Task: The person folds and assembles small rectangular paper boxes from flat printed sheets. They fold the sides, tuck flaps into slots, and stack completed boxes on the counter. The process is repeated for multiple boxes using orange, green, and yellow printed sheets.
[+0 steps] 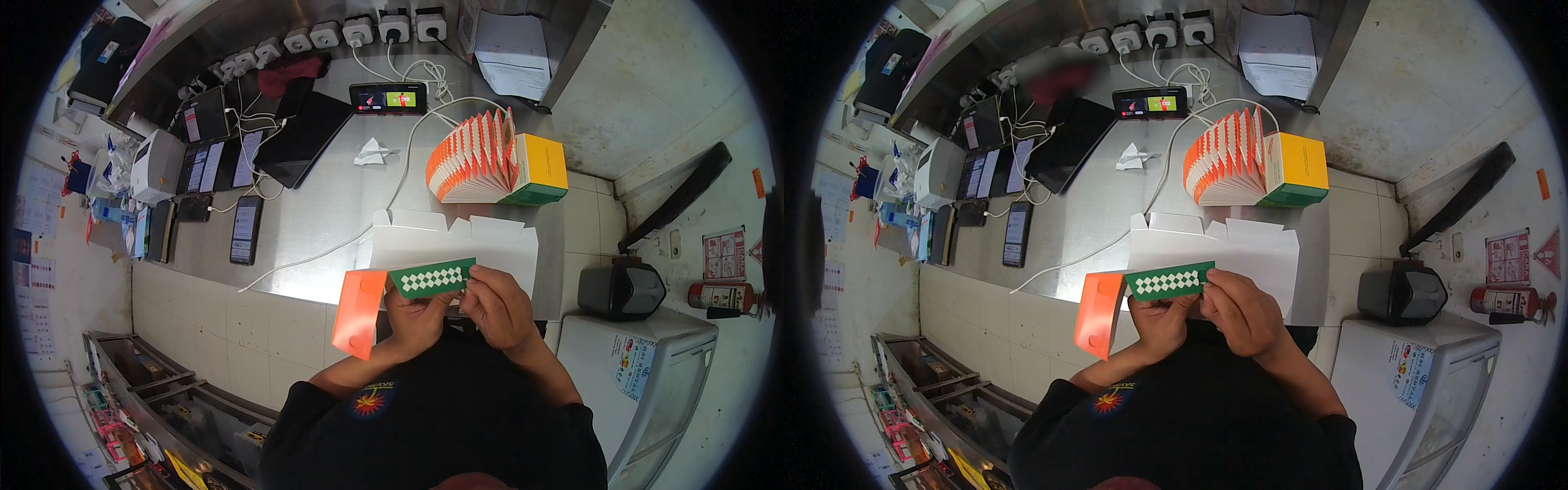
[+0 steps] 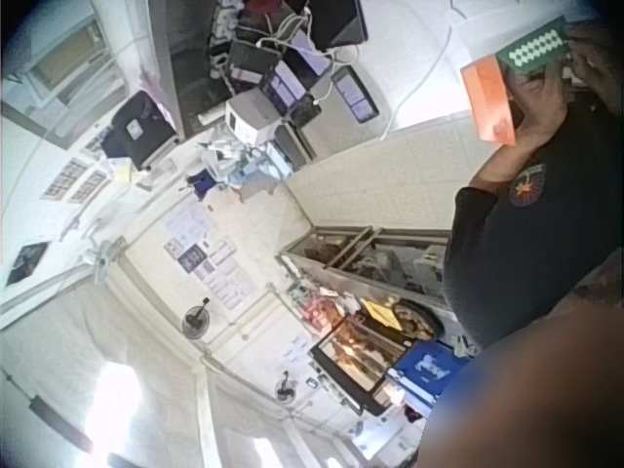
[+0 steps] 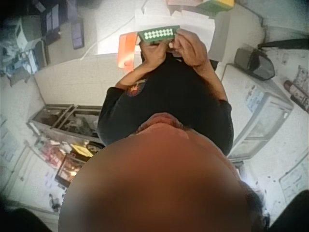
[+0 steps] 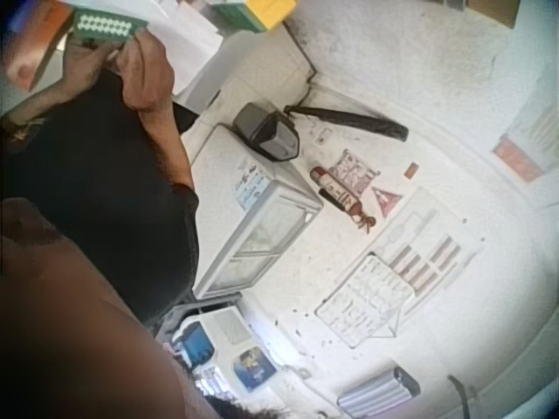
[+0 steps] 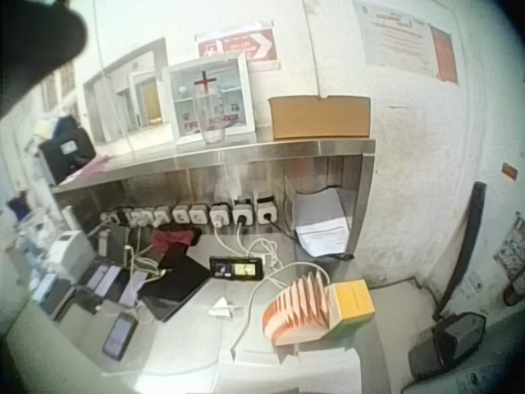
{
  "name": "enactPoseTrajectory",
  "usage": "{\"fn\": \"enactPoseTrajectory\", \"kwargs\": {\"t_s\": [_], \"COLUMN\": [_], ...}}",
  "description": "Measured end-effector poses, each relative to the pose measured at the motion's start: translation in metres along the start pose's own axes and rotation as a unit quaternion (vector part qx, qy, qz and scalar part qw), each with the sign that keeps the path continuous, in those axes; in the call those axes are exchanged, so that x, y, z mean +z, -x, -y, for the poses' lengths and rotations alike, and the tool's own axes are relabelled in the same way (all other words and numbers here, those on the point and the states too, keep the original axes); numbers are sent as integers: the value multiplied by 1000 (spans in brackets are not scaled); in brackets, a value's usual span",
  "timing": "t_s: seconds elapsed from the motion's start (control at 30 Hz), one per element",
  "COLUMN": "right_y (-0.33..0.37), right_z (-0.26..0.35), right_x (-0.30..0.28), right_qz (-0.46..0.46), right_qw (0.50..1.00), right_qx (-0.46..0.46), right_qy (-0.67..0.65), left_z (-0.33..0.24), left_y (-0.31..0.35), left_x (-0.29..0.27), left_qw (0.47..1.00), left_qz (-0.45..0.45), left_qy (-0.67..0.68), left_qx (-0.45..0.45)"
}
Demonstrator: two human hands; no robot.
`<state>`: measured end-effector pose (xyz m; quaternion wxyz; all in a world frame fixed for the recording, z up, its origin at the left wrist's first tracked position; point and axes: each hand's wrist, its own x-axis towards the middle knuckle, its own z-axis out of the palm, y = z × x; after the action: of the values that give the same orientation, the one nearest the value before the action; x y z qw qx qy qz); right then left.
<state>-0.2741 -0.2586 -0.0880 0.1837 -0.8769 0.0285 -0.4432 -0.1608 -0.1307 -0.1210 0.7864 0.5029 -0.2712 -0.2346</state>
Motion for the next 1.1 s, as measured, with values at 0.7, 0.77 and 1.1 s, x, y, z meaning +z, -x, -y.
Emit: {"fn": "enactPoseTrajectory", "kwargs": {"t_s": [0.7,0.77,1.1], "right_y": [4,4,-2], "right_z": [-7,-7,1], "right_x": [7,8,6], "right_qz": [-8,-9,-18], "right_qw": [998,999,999], "right_qx": [-28,-27,-27], "right_qy": [59,38,22], "left_z": [-6,-3,5], "left_y": [-3,-1,-2], "left_x": [-5,-7,-19], "left_qw": [994,996,980], "left_qz": [108,83,97], "left_qy": [-8,-15,-151], "left_qx": [-31,-24,88]}}
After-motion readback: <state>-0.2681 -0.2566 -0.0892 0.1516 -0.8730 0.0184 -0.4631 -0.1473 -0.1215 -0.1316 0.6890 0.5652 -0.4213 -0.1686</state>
